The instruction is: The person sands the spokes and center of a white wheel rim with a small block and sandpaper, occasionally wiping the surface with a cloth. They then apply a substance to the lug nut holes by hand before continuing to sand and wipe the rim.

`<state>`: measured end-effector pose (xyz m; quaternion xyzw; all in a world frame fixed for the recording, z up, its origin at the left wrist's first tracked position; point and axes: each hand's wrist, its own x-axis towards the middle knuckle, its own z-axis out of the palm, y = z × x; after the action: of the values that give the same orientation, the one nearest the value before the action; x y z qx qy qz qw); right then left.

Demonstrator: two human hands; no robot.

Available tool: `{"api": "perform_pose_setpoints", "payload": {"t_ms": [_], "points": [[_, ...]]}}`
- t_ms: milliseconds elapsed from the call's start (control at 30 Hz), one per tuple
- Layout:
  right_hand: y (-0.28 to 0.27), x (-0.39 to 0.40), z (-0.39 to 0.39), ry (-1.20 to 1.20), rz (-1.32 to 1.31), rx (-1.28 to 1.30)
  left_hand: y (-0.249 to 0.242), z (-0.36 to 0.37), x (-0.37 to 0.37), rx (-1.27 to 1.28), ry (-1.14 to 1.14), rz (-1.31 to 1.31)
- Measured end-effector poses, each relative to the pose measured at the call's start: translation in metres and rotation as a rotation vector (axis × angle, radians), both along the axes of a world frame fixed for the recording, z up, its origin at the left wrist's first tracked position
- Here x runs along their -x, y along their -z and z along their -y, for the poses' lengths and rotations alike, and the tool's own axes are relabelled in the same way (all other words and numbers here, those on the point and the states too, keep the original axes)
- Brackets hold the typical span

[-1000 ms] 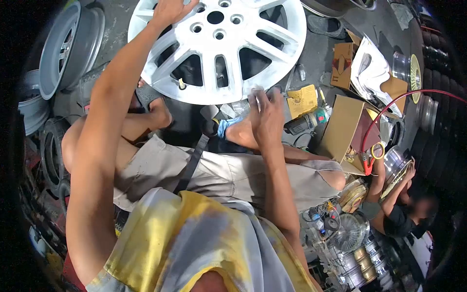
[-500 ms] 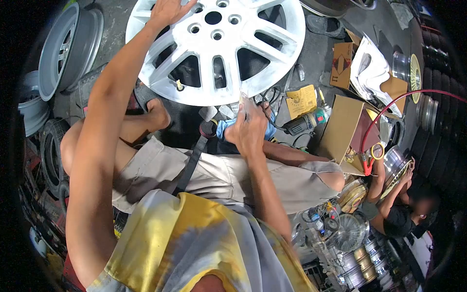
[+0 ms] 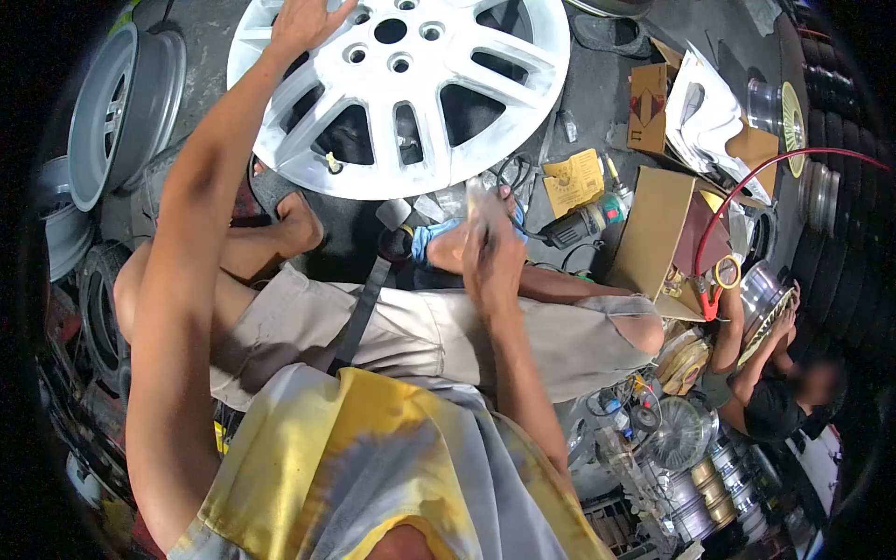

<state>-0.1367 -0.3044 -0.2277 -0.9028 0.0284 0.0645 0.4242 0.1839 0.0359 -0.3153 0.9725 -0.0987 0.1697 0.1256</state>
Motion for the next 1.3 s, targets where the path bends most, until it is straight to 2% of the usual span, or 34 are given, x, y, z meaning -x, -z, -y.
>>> {"api": "perform_pose_setpoints", "payload": {"t_ms": [67, 133, 200, 267, 333, 367, 433, 467, 533, 633, 733, 867, 933, 1067, 1167, 1267, 1300], "points": [[-0.019, -0.034, -0.014, 0.16, 0.061, 0.008, -0.001, 0.0, 0.001, 0.02, 0.042, 0.022], [-0.008, -0.039, -0.009, 0.103, 0.013, 0.032, 0.002, 0.0, -0.001, -0.008, 0.024, 0.012], [-0.001, -0.044, -0.008, -0.08, 0.143, 0.218, -0.004, 0.002, -0.005, -0.034, -0.012, 0.002], [-0.004, -0.044, -0.013, -0.044, 0.145, 0.211, -0.014, 0.004, 0.004, -0.014, -0.01, -0.059], [0.001, -0.049, -0.014, -0.024, 0.268, 0.264, -0.011, 0.005, 0.004, -0.006, -0.005, -0.04], [0.002, -0.052, -0.016, -0.023, 0.269, 0.264, -0.009, 0.004, 0.002, 0.003, -0.004, -0.029], [0.004, -0.056, -0.021, 0.192, 0.245, 0.012, -0.003, 0.001, 0.001, 0.014, -0.009, -0.021], [0.005, -0.057, -0.02, 0.187, 0.244, 0.014, 0.0, 0.0, 0.0, 0.01, -0.006, 0.006], [0.004, -0.06, -0.014, 0.148, 0.171, 0.183, 0.001, 0.001, 0.0, 0.01, -0.004, 0.037], [0.001, -0.068, -0.014, 0.169, 0.06, 0.195, -0.002, 0.001, -0.001, 0.04, -0.017, 0.003], [0.002, -0.072, -0.013, 0.159, 0.09, 0.264, -0.002, 0.002, -0.002, 0.039, -0.024, -0.016], [-0.01, -0.081, -0.013, 0.123, -0.003, 0.284, -0.003, 0.003, -0.001, 0.04, -0.019, -0.019], [-0.019, -0.079, -0.019, 0.116, -0.141, 0.166, -0.005, 0.004, -0.001, 0.045, -0.018, -0.039], [-0.006, -0.081, -0.033, 0.092, -0.02, 0.244, -0.005, 0.003, 0.001, 0.016, -0.02, -0.031], [0.009, -0.113, -0.038, 0.014, 0.092, 0.434, -0.003, 0.006, -0.001, 0.008, -0.022, -0.032], [0.03, -0.125, -0.038, 0.008, 0.079, 0.5, -0.006, 0.004, 0.001, 0.018, -0.042, -0.058], [0.02, -0.116, -0.035, 0.005, 0.084, 0.5, -0.007, 0.003, 0.0, 0.04, -0.033, -0.063]]}}
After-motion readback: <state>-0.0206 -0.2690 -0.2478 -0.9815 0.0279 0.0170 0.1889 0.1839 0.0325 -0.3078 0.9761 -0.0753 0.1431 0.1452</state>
